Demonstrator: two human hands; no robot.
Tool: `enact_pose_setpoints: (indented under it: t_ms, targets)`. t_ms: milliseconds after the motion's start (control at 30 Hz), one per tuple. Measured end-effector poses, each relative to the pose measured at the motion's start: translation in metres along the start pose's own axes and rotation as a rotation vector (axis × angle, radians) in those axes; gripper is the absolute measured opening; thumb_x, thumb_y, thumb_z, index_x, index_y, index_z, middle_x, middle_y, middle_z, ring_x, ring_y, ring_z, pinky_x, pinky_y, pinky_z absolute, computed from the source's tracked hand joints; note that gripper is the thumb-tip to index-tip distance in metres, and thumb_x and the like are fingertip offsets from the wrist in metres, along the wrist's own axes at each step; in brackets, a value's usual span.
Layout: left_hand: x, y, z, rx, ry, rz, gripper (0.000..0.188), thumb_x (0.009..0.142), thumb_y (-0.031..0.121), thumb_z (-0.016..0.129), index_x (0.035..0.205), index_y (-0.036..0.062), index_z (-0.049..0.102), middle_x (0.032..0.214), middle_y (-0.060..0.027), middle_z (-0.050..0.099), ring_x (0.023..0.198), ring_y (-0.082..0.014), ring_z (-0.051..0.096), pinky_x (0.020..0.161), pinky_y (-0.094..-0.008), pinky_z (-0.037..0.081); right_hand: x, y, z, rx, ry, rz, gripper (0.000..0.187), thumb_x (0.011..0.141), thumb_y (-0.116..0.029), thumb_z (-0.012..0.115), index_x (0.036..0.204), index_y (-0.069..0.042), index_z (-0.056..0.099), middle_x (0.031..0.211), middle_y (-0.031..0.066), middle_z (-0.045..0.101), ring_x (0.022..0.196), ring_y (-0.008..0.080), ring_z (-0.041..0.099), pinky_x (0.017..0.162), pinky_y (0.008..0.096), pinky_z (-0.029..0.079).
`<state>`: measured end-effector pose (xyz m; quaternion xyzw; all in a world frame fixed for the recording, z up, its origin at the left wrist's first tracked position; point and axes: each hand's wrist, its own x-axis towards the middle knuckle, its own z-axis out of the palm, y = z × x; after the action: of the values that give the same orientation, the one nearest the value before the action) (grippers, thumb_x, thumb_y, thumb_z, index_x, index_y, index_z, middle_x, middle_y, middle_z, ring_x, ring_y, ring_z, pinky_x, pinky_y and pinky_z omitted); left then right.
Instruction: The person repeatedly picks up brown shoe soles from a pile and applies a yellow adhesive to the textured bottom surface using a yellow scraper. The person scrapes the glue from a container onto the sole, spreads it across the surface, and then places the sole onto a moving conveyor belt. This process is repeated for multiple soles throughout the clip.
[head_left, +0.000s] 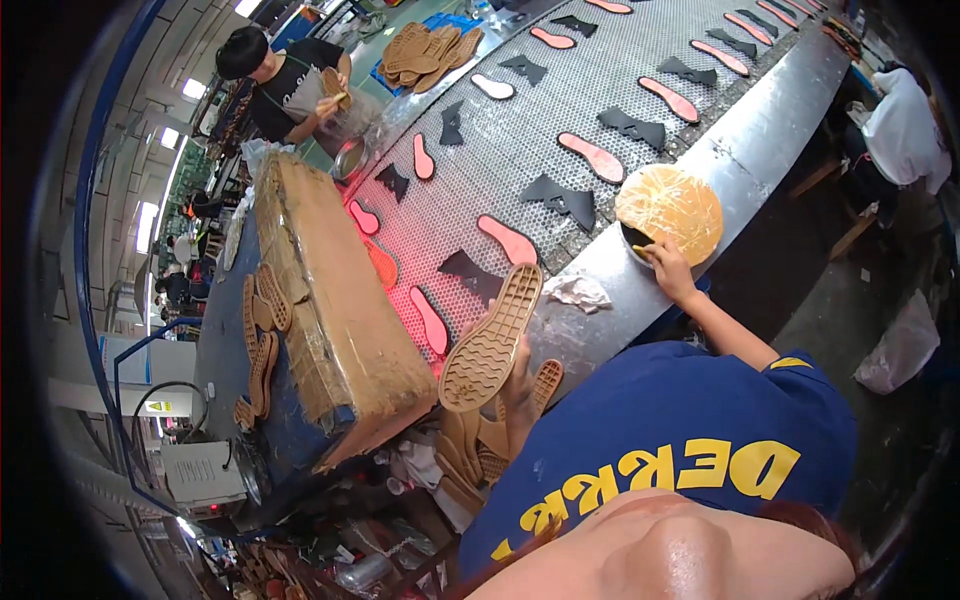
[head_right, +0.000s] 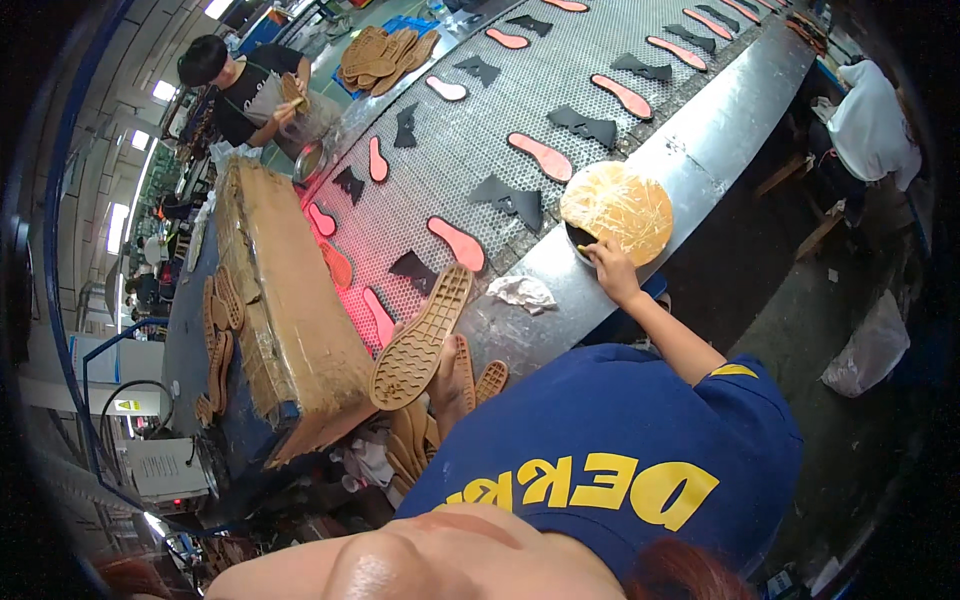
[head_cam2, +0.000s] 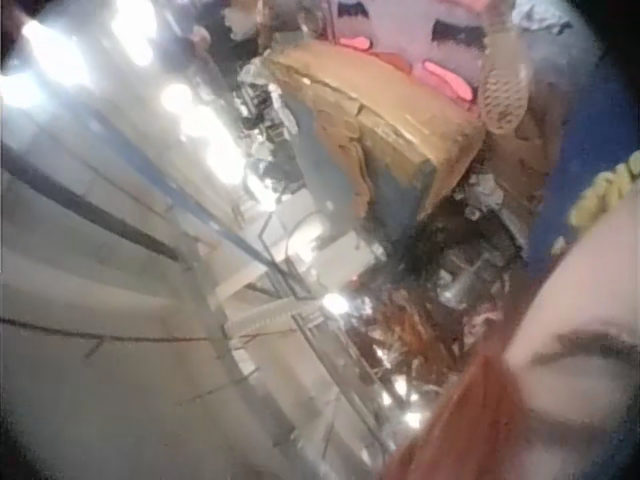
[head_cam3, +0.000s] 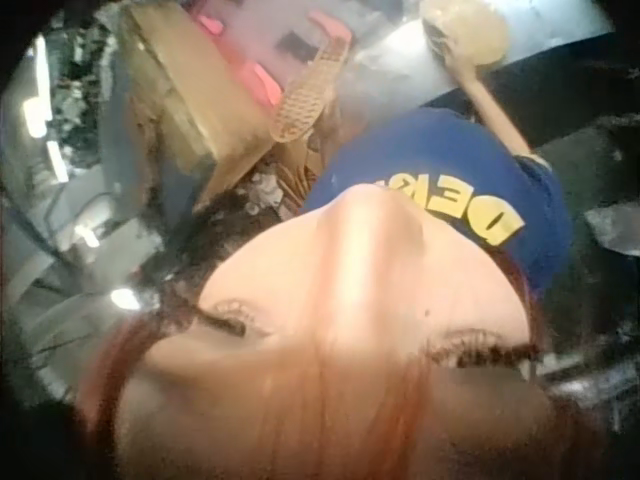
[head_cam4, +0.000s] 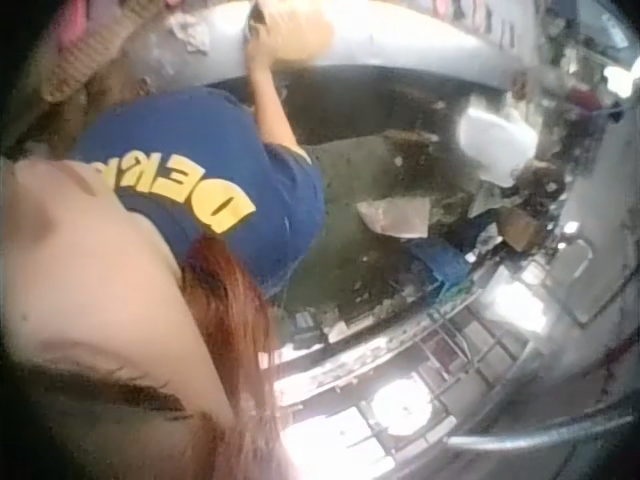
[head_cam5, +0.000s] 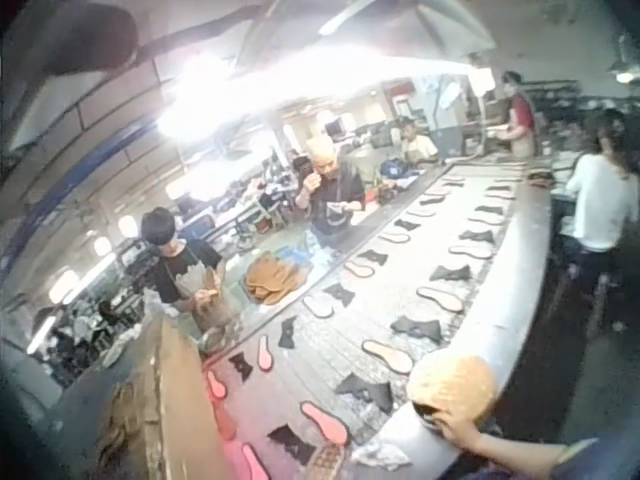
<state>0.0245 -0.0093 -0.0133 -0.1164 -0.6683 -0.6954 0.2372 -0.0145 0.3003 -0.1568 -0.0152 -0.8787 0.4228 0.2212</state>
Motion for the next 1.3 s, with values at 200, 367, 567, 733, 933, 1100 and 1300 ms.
enact_pose_setpoints:
  t_ms: [200,367,567,733,933,1100,1300]
  targets:
    - [0.015,0.020,-0.004,0.500,-0.302,0.216,0.073,0.080,0.005,0.063,0.143,0.0004,0.028,0.144,-0.0178,0.041,0.136,-0.0282,0.036,0.114,-0.0409,0.026,-0.001,0.034,-0.001,0.739,0.010,0.448,0.019,0.098,-0.012,0.052,0.112,-0.001,0.059,0.102,0.0091,0.065,0.076,0.0144,0.064,0.071,0.0298,0.053]
    - [0.011,0.029,-0.003,0.662,-0.293,0.255,0.076,0.077,0.006,0.062,0.144,0.0019,0.026,0.146,-0.0163,0.039,0.137,-0.0266,0.035,0.117,-0.0396,0.020,0.028,-0.094,-0.045,1.113,0.083,0.305,0.025,0.101,-0.016,0.049,0.118,0.002,0.053,0.116,0.0161,0.062,0.089,0.0187,0.067,0.085,0.0301,0.054]
    - [0.009,0.035,0.012,0.391,-0.205,0.137,0.081,0.066,0.004,0.065,0.138,-0.0008,0.029,0.147,-0.0193,0.036,0.139,-0.0280,0.033,0.117,-0.0356,0.023,0.035,-0.188,-0.072,0.592,-0.008,-0.364,0.027,0.090,-0.023,0.066,0.104,0.000,0.065,0.113,0.0181,0.063,0.099,0.0277,0.065,0.084,0.0357,0.052]
    - [0.016,0.047,0.009,0.869,-0.384,0.219,0.078,0.079,0.031,0.057,0.148,0.0092,0.026,0.148,-0.0081,0.034,0.138,-0.0210,0.029,0.118,-0.0337,0.015,0.038,-0.201,-0.053,0.492,-0.018,-0.476,0.030,0.084,-0.021,0.072,0.106,-0.001,0.066,0.111,0.0173,0.064,0.095,0.0292,0.065,0.079,0.0349,0.054]
    - [0.021,0.077,0.013,1.026,-0.450,0.203,0.083,0.076,0.030,0.067,0.144,0.0077,0.024,0.142,-0.0085,0.042,0.128,-0.0193,0.039,0.111,-0.0322,0.026,0.036,-0.207,-0.048,0.452,0.024,-0.455,0.029,0.084,-0.021,0.073,0.105,-0.001,0.066,0.109,0.0166,0.064,0.093,0.0279,0.066,0.076,0.0341,0.054]
    - [0.023,0.083,0.018,0.887,-0.459,0.198,0.077,0.075,0.031,0.069,0.142,0.0079,0.037,0.142,-0.0062,0.044,0.126,-0.0150,0.041,0.111,-0.0280,0.024,0.037,-0.209,-0.047,0.480,0.000,-0.460,0.029,0.084,-0.021,0.073,0.103,-0.001,0.066,0.108,0.0166,0.064,0.094,0.0281,0.066,0.077,0.0342,0.054]
    - [0.028,0.085,0.019,1.151,-0.514,0.255,0.077,0.076,0.035,0.067,0.143,0.0096,0.039,0.144,-0.0031,0.044,0.126,-0.0139,0.039,0.111,-0.0274,0.023,0.039,-0.209,-0.052,0.512,-0.056,-0.539,0.028,0.084,-0.021,0.072,0.103,-0.002,0.065,0.109,0.0170,0.064,0.095,0.0292,0.066,0.079,0.0346,0.054]
